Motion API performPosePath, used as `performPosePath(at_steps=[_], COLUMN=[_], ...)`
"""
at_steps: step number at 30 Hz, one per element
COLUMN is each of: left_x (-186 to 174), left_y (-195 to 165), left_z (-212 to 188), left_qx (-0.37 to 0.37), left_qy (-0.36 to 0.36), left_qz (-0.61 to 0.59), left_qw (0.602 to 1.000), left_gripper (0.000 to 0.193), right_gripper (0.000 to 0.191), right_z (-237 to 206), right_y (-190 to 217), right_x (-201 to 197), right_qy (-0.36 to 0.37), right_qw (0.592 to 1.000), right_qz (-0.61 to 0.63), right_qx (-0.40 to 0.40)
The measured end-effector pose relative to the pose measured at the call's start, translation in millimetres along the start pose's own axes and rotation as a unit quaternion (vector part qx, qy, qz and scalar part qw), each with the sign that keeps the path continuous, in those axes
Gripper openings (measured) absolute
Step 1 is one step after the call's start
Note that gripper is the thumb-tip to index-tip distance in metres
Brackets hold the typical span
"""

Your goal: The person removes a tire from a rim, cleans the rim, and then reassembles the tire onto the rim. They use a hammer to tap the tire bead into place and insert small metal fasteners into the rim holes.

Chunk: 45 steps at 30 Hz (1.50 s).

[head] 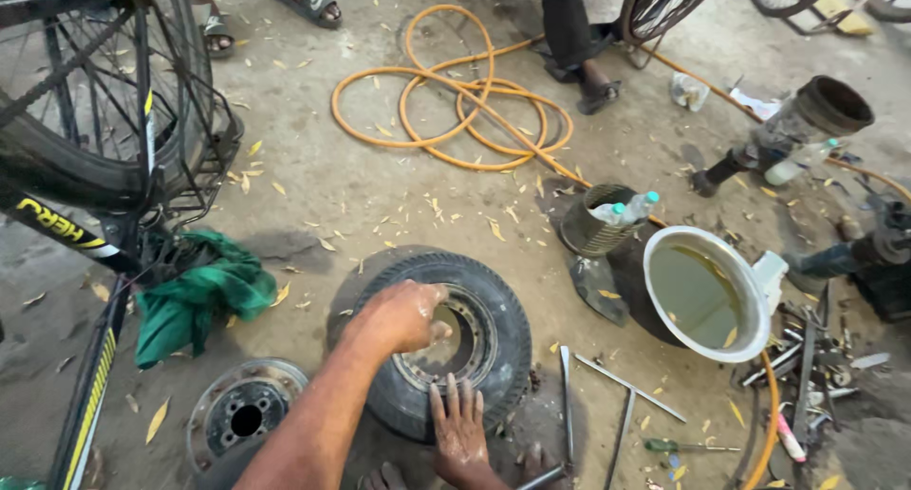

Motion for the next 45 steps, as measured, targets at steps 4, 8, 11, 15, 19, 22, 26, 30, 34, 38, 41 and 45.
performPosePath(at_steps=[4,8,11,15,19,22,26,30,34,38,41,45], left_x=[1.5,3.5,0.0,-4.4,0.5,6.0,34.5,114.6,186.3,212.8,222.1,238.9], left_y=[3.5,-0.4,-2.6,7.7,28.4,51.2,102.3,173.3,242.2,272.5,267.9,257.0], left_z=[1.5,9.9,17.4,21.3,21.3,15.9,3.2,-20.0,-72.8,-127.6,-131.5,-108.0], left_qx=[-0.009,-0.01,-0.01,-0.025,-0.057,-0.036,-0.115,-0.25,-0.388,-0.437,-0.454,-0.426], left_qy=[0.011,0.022,0.029,-0.024,-0.092,-0.2,-0.288,-0.107,0.076,0.168,0.182,0.092], left_qz=[0.005,0.007,0.008,-0.029,-0.041,-0.04,0.002,0.014,0.064,0.068,0.029,0.042], left_qw=[1.0,1.0,1.0,0.999,0.993,0.978,0.951,0.962,0.916,0.881,0.872,0.899], left_gripper=[0.045,0.044,0.041,0.046,0.045,0.045,0.053,0.047,0.052,0.059,0.066,0.051], right_gripper=[0.124,0.134,0.139,0.135,0.089,0.071,0.061,0.073,0.081,0.082,0.08,0.078], right_z=[18.0,32.7,38.5,78.2,137.4,154.3,158.9,176.6,182.4,173.4,167.3,162.2], right_y=[-6.1,-11.5,-10.1,-24.3,-89.1,-109.2,-106.9,-121.7,-137.5,-131.8,-130.7,-137.6], right_x=[13.2,9.5,-24.9,-117.2,-216.9,-241.4,-232.3,-224.9,-227.6,-230.2,-232.1,-233.9], right_qy=[0.042,0.177,0.207,0.222,0.193,0.085,-0.148,-0.092,-0.011,-0.04,-0.011,-0.014], right_qw=[0.998,0.982,0.977,0.969,0.939,0.951,0.972,0.979,0.977,0.962,0.953,0.952], right_qz=[0.032,0.044,0.038,0.057,0.275,0.297,0.18,0.162,0.175,0.243,0.26,0.266], right_qx=[-0.039,-0.046,-0.045,-0.09,-0.07,0.005,0.023,0.082,0.121,0.12,0.156,0.149])
Point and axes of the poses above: each hand's wrist, its own z-axis towards the middle knuckle, its own x-axis out of the palm, y = z × x, the point moved 1 cm from there along z, towards the middle knuckle, and after that the axes turned 9 degrees about x, right-handed, at the moved point
